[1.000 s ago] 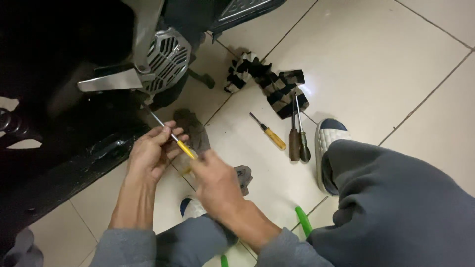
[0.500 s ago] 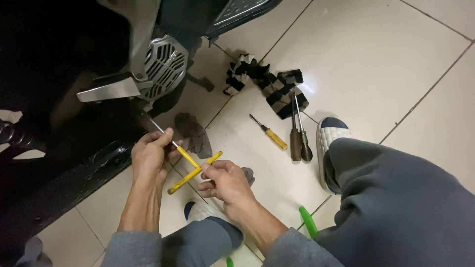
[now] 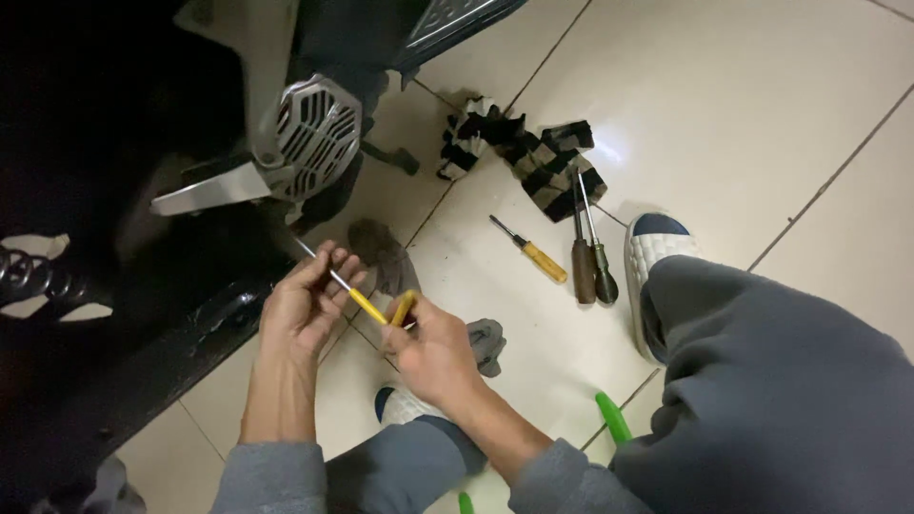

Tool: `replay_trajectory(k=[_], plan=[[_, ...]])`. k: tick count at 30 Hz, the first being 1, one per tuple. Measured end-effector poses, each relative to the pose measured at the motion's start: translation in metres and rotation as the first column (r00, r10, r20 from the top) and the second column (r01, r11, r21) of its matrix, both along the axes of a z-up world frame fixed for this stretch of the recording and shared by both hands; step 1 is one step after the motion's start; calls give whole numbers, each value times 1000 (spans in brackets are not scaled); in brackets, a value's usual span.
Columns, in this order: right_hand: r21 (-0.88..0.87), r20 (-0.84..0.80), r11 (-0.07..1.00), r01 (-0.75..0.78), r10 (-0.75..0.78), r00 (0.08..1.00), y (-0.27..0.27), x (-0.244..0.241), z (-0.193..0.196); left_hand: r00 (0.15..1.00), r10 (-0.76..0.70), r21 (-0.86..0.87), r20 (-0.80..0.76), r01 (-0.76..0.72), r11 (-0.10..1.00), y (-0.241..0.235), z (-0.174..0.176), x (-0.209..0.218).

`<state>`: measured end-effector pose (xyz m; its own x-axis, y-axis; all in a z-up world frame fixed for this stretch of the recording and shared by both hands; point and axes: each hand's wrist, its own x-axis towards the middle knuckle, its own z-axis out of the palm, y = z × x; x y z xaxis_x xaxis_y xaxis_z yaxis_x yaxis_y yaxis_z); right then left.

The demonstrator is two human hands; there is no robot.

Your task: The person uses a yellow T-handle wrench to loosen and tighten bolts on the side panel of a motorcycle. They work on the lower side of the vehicle, occasionally adjusting their grip and position while seated on the floor.

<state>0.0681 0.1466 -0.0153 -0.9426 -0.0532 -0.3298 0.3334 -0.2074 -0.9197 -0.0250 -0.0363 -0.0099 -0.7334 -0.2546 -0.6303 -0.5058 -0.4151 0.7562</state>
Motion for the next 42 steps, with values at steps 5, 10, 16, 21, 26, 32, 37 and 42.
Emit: replay_trajectory(k=[5, 10, 16, 21, 26, 32, 37, 42], plan=[[394, -351, 919, 11, 139, 926, -7, 8, 3, 998, -3, -67, 66, 7, 998, -5, -7, -8], [554, -504, 821, 134, 203, 840, -14, 13, 0, 994, 11, -213, 104, 12, 977, -7, -7, -7], [575, -498, 813, 94, 257, 828, -8, 10, 4, 986, 130, -332, 104, -89, 939, -31, -23, -8], [505, -380, 860, -69, 293, 877, -14, 11, -8, 996, 70, -378, 51, -45, 925, -24, -17, -7], [498, -375, 864, -73, 291, 880, -8, 10, -2, 993, 90, -418, 78, -49, 907, -27, -17, -8], [523, -517, 850, 70, 250, 819, -9, 14, -4, 988, 151, -415, 37, -122, 902, -11, -3, -6], [198, -273, 980, 4, 51, 961, 1, 12, 1, 988, 152, -347, 27, -133, 928, 2, 3, -7], [-127, 514, 893, 433, -314, 798, -2, 3, -20, 981, 195, -272, 3, -187, 944, -3, -9, -13]])
